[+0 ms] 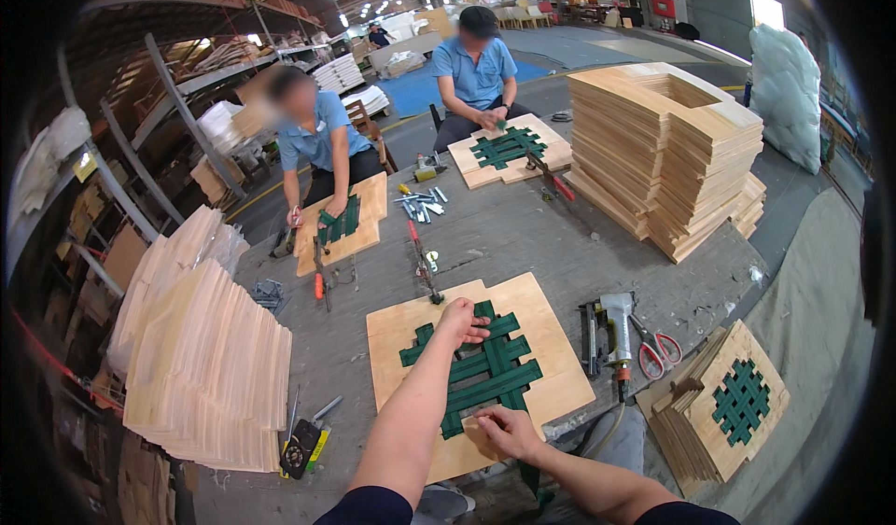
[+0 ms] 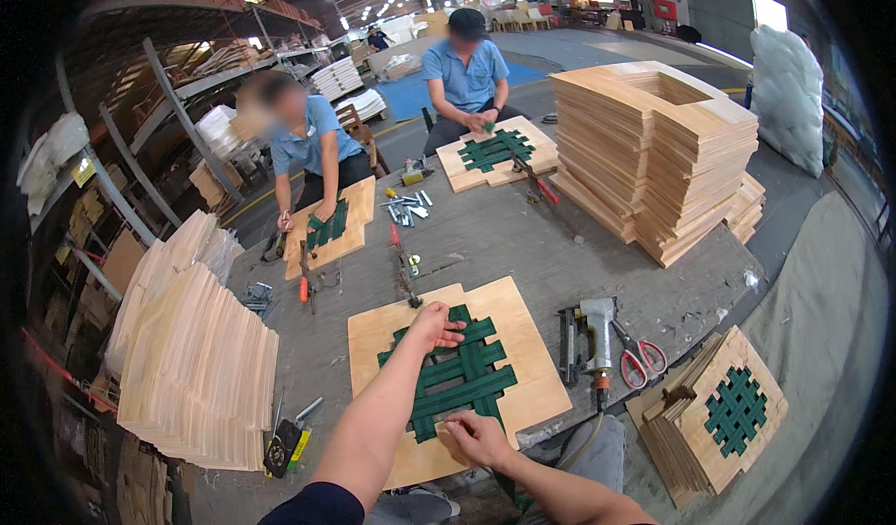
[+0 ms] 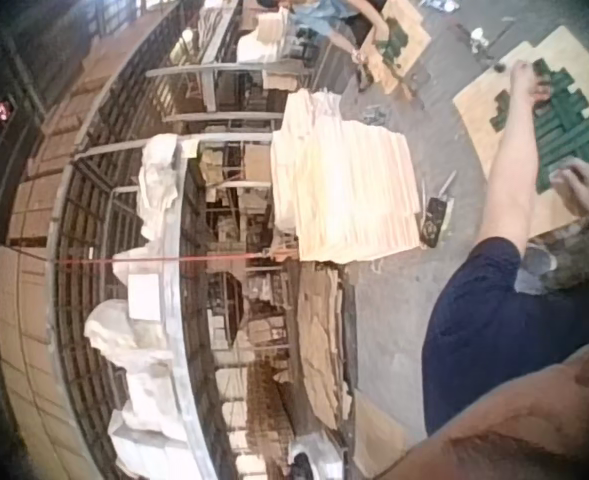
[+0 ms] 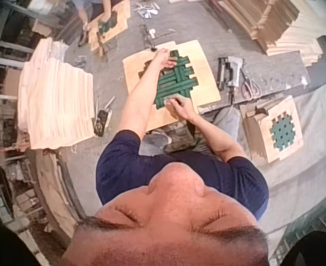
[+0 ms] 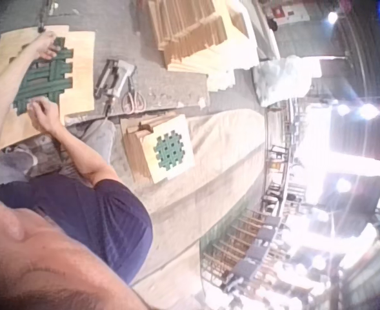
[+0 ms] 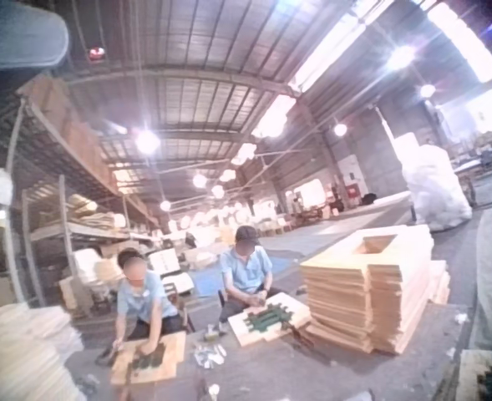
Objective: The person places green strips onto a wooden board and uses a nail gun to fasten them in a grid pattern. The person repeats this process, adding more strips and securing them with the nail gun.
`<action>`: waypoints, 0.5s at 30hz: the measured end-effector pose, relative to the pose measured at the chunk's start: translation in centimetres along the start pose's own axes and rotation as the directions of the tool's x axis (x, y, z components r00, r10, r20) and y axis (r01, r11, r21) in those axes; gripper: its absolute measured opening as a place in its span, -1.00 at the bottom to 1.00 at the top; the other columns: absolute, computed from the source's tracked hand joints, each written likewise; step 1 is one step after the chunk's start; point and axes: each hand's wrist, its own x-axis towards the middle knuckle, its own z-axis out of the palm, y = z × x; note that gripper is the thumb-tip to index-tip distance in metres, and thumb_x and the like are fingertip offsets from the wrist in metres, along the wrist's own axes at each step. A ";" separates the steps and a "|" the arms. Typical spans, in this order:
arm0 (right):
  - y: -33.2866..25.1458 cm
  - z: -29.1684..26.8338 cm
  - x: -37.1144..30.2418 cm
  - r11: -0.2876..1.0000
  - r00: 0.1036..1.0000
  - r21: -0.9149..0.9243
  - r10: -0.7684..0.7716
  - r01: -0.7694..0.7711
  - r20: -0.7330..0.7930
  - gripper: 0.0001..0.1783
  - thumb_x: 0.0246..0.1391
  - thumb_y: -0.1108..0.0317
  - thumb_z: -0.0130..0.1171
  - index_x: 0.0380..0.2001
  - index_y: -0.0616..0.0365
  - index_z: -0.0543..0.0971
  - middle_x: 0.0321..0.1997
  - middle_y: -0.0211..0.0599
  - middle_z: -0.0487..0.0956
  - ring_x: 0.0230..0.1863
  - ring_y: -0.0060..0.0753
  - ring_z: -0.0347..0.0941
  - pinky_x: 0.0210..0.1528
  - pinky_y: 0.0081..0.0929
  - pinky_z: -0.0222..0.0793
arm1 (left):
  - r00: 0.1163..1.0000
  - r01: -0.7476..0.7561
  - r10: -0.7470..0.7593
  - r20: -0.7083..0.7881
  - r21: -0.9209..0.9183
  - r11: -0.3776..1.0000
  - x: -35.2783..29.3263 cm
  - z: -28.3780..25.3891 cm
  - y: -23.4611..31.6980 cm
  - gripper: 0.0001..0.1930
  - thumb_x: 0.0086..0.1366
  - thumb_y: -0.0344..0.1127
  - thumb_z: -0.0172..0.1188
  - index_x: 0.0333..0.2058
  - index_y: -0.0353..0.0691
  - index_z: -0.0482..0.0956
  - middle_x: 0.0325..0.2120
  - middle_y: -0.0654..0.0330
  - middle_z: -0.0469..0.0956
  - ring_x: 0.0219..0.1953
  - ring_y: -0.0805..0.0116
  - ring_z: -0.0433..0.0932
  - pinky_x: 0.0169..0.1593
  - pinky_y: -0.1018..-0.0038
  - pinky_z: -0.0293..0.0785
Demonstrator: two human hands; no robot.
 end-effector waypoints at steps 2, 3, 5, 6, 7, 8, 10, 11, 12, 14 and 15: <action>-0.5 0.0 -0.8 1.000 0.998 -0.028 0.006 -0.004 0.062 -0.65 0.34 0.12 0.22 -0.08 0.21 0.67 -0.43 -0.21 0.65 -0.45 -0.47 0.55 -0.34 -0.45 0.47 | 0.999 0.012 -0.018 -0.046 -0.137 0.991 0.1 -0.5 -0.2 -0.74 0.60 -0.17 -0.23 0.09 -0.10 0.31 -0.21 0.02 0.69 -0.42 0.18 0.71 -0.37 0.21 0.65; -0.7 0.0 -1.3 0.999 0.996 -0.043 0.009 -0.005 0.091 -0.64 0.33 0.11 0.22 -0.09 0.21 0.68 -0.44 -0.20 0.64 -0.46 -0.46 0.55 -0.34 -0.45 0.47 | 0.997 -0.002 -0.013 -0.081 -0.183 0.983 0.0 -0.7 -0.7 -0.75 0.57 -0.24 -0.17 0.07 -0.19 0.35 -0.23 0.02 0.69 -0.44 0.20 0.70 -0.37 0.22 0.66; -1.0 -0.4 -2.5 1.000 0.993 -0.025 -0.013 0.016 0.115 -0.64 0.33 0.11 0.23 -0.08 0.20 0.68 -0.46 -0.22 0.64 -0.47 -0.48 0.54 -0.35 -0.47 0.46 | 0.997 -0.012 -0.005 -0.077 -0.217 0.976 0.2 -0.8 -1.5 -0.79 0.54 -0.31 -0.09 0.04 -0.20 0.39 -0.25 0.02 0.70 -0.44 0.22 0.70 -0.38 0.24 0.66; -1.1 -0.4 -2.8 1.000 0.991 -0.015 -0.025 0.027 0.129 -0.64 0.33 0.12 0.23 -0.07 0.20 0.68 -0.47 -0.22 0.63 -0.48 -0.49 0.53 -0.36 -0.47 0.46 | 0.997 -0.018 0.000 -0.078 -0.233 0.972 0.3 -1.0 -1.9 -0.81 0.52 -0.35 -0.06 0.02 -0.21 0.41 -0.26 0.03 0.70 -0.44 0.24 0.70 -0.38 0.25 0.66; -0.9 -0.6 -3.2 0.999 0.990 0.031 -0.014 0.010 0.140 -0.66 0.34 0.14 0.23 -0.07 0.21 0.68 -0.45 -0.27 0.64 -0.47 -0.54 0.52 -0.36 -0.49 0.46 | 0.996 -0.028 0.006 -0.087 -0.253 0.967 0.3 -0.8 -2.1 -0.83 0.46 -0.43 0.02 -0.03 -0.22 0.47 -0.30 0.06 0.69 -0.47 0.27 0.68 -0.39 0.25 0.66; -0.8 -0.7 -3.3 0.995 0.984 0.079 0.046 -0.060 0.175 -0.67 0.35 0.15 0.23 -0.07 0.21 0.68 -0.45 -0.29 0.64 -0.47 -0.56 0.52 -0.35 -0.50 0.46 | 0.997 -0.035 0.015 -0.077 -0.273 0.961 0.4 -0.5 -2.2 -0.82 0.45 -0.43 0.03 -0.02 -0.22 0.48 -0.31 0.07 0.69 -0.48 0.27 0.67 -0.38 0.25 0.66; -0.8 -0.8 -3.2 0.963 0.953 0.172 0.157 -0.205 0.258 -0.68 0.36 0.18 0.22 -0.07 0.23 0.67 -0.43 -0.34 0.64 -0.45 -0.59 0.52 -0.35 -0.51 0.46 | 0.997 -0.047 0.028 -0.066 -0.311 0.949 0.4 -0.3 -2.4 -0.80 0.45 -0.44 0.04 0.00 -0.22 0.50 -0.33 0.09 0.69 -0.49 0.28 0.65 -0.36 0.24 0.67; -0.9 -0.9 -2.7 0.978 0.967 0.144 0.117 -0.152 0.227 -0.69 0.37 0.19 0.21 -0.07 0.24 0.67 -0.43 -0.35 0.64 -0.45 -0.60 0.52 -0.35 -0.52 0.46 | 0.997 -0.049 0.028 -0.069 -0.334 0.941 0.4 -0.4 -2.5 -0.79 0.43 -0.45 0.06 0.00 -0.22 0.50 -0.30 0.09 0.69 -0.48 0.26 0.65 -0.33 0.23 0.67; -1.0 -1.3 -1.6 0.988 0.977 0.115 0.074 -0.098 0.197 -0.69 0.37 0.20 0.20 -0.08 0.25 0.66 -0.42 -0.36 0.64 -0.44 -0.61 0.52 -0.35 -0.52 0.46 | 0.997 -0.052 0.027 -0.074 -0.358 0.932 0.3 -0.4 -2.6 -0.79 0.42 -0.46 0.09 0.00 -0.22 0.51 -0.28 0.09 0.69 -0.46 0.25 0.65 -0.29 0.23 0.68; -1.2 -1.6 0.5 0.992 0.998 0.123 -0.031 0.023 0.063 -0.70 0.38 0.22 0.20 -0.09 0.28 0.64 -0.41 -0.37 0.64 -0.42 -0.63 0.52 -0.34 -0.54 0.46 | 0.999 -0.036 0.018 -0.049 -0.410 0.911 0.0 -0.2 -2.5 -0.76 0.41 -0.46 0.11 0.03 -0.21 0.51 -0.26 0.10 0.68 -0.46 0.24 0.65 -0.27 0.22 0.68; -1.2 -1.8 1.4 0.991 0.999 0.132 0.000 -0.006 0.044 -0.70 0.37 0.22 0.21 -0.09 0.28 0.64 -0.42 -0.37 0.64 -0.42 -0.64 0.53 -0.35 -0.54 0.47 | 1.000 -0.015 0.006 -0.023 -0.442 0.897 -0.1 -0.1 -2.5 -0.75 0.41 -0.46 0.10 0.04 -0.20 0.51 -0.25 0.12 0.68 -0.46 0.24 0.65 -0.28 0.22 0.68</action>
